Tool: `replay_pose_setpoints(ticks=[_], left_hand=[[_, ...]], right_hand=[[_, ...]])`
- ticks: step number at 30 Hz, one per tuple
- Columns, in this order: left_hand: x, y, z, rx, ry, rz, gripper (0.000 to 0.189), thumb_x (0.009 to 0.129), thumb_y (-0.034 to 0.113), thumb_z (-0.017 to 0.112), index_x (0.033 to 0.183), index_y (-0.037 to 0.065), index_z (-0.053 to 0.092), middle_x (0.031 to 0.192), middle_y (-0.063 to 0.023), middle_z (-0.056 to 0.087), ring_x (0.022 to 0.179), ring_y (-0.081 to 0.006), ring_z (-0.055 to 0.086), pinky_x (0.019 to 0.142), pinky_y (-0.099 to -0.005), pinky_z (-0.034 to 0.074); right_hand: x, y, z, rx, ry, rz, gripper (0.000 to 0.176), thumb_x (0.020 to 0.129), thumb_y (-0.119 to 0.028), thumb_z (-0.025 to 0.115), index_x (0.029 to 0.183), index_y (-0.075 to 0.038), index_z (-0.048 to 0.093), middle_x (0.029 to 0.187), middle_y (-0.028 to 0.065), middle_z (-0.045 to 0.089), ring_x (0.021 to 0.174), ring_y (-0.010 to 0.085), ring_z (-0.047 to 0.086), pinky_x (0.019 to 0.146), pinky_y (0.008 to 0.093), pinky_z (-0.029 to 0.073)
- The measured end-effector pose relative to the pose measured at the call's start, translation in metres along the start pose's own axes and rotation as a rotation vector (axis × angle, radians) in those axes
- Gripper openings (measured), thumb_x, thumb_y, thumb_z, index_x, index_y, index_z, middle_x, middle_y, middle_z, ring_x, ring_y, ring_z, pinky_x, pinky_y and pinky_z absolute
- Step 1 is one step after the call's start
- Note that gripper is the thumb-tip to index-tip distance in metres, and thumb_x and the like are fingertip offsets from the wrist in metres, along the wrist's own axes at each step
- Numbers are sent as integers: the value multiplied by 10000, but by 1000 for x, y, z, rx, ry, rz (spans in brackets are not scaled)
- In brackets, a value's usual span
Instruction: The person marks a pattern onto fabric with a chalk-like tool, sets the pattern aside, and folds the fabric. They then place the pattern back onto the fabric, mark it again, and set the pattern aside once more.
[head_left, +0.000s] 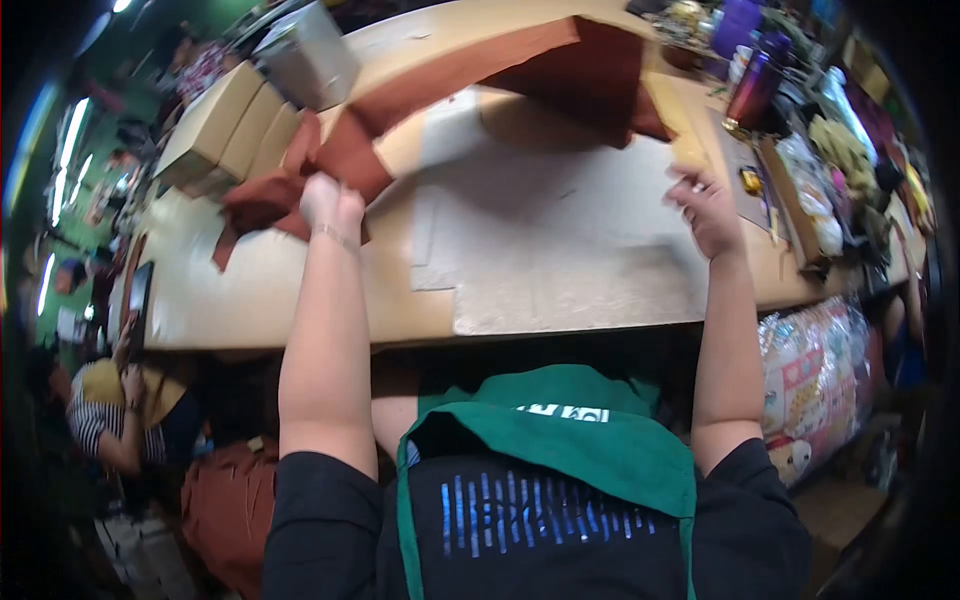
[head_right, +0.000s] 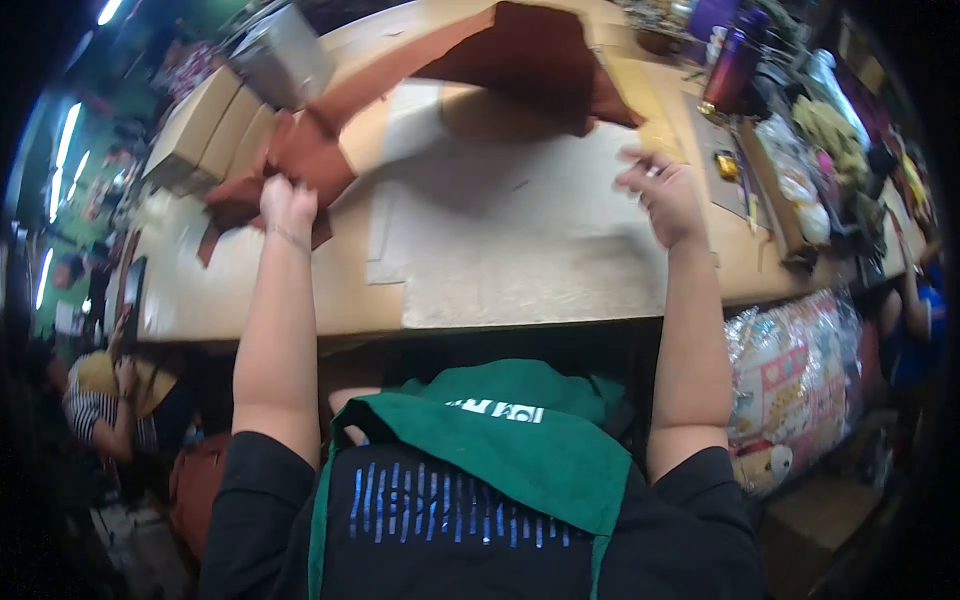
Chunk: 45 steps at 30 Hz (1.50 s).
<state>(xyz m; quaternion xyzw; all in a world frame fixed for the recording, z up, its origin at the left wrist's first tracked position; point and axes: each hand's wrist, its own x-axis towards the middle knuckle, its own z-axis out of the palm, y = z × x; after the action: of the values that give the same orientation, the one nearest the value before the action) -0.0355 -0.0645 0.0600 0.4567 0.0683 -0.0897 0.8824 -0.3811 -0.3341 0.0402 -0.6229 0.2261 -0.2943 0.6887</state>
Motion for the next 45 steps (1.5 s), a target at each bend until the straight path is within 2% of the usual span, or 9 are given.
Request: replay_pose_setpoints(ticks=[4, 6, 11, 15, 17, 27, 31, 37, 45], left_hand=[[9, -27, -60, 165, 172, -87, 251, 887, 200, 412, 1098, 71, 456, 1044, -36, 516, 914, -175, 500, 816, -330, 394], [-10, -20, -59, 291, 289, 72, 305, 883, 204, 419, 1141, 45, 389, 1136, -66, 458, 969, -179, 466, 836, -296, 375], [-53, -13, -73, 509, -16, 566, 456, 874, 199, 484, 1237, -3, 296, 1254, -153, 362, 1178, -215, 354, 966, -279, 271], [-116, -12, -89, 1047, -374, 854, 407, 836, 108, 528, 1177, -51, 374, 1198, -175, 415, 1148, -263, 380, 976, -336, 275], [-139, -18, -92, 1114, -555, 886, 371, 812, 82, 544, 1131, -53, 413, 1152, -174, 453, 1121, -272, 409, 961, -334, 295], [-173, -72, -59, 1018, -1057, 523, 271, 765, 40, 561, 1026, -7, 503, 1040, -160, 535, 995, -274, 510, 882, -328, 380], [-165, -73, -46, 1201, -1094, 411, 290, 784, 99, 564, 1051, -3, 512, 1006, -135, 564, 962, -256, 526, 861, -310, 389], [-162, -105, 29, 66, -568, -953, 363, 850, 334, 487, 1072, 49, 519, 992, -77, 573, 918, -154, 520, 733, -261, 409], [-63, -40, 59, -138, -647, -251, 516, 745, 333, 602, 1113, -9, 485, 1063, -150, 549, 1025, -241, 501, 818, -305, 415]], right_hand=[[-27, 7, -11, -756, -95, 111, 322, 694, -125, 656, 979, -5, 567, 706, 51, 579, 691, 111, 558, 644, 230, 433], [-5, 7, 0, -904, 125, -157, 392, 701, -209, 673, 1007, 4, 552, 792, 97, 587, 751, 166, 563, 667, 269, 444], [99, 4, 42, -972, 264, -448, 643, 592, -217, 742, 1162, -76, 480, 1073, 142, 541, 1065, 269, 462, 888, 373, 372], [156, 24, 47, -1304, 121, -153, 698, 600, -222, 736, 1221, -148, 426, 1162, 143, 482, 1113, 304, 403, 929, 391, 340], [170, 35, 36, -1377, -139, -93, 729, 602, -234, 737, 1246, -183, 399, 1209, 146, 442, 1117, 325, 392, 943, 387, 330], [130, 32, 62, -1583, -136, -457, 230, 720, -200, 578, 941, -142, 607, 1099, 68, 516, 1044, 261, 429, 826, 410, 421], [106, -26, 146, -1201, -325, -526, 234, 808, -247, 478, 940, -102, 605, 894, 136, 605, 874, 327, 548, 763, 412, 445], [99, -148, 232, -357, -459, -655, 303, 849, -297, 455, 942, -42, 591, 820, 168, 600, 730, 282, 590, 674, 356, 459], [73, -155, 29, 353, -176, -539, 334, 826, -250, 494, 1036, 6, 533, 944, 129, 589, 820, 222, 582, 727, 319, 459]])
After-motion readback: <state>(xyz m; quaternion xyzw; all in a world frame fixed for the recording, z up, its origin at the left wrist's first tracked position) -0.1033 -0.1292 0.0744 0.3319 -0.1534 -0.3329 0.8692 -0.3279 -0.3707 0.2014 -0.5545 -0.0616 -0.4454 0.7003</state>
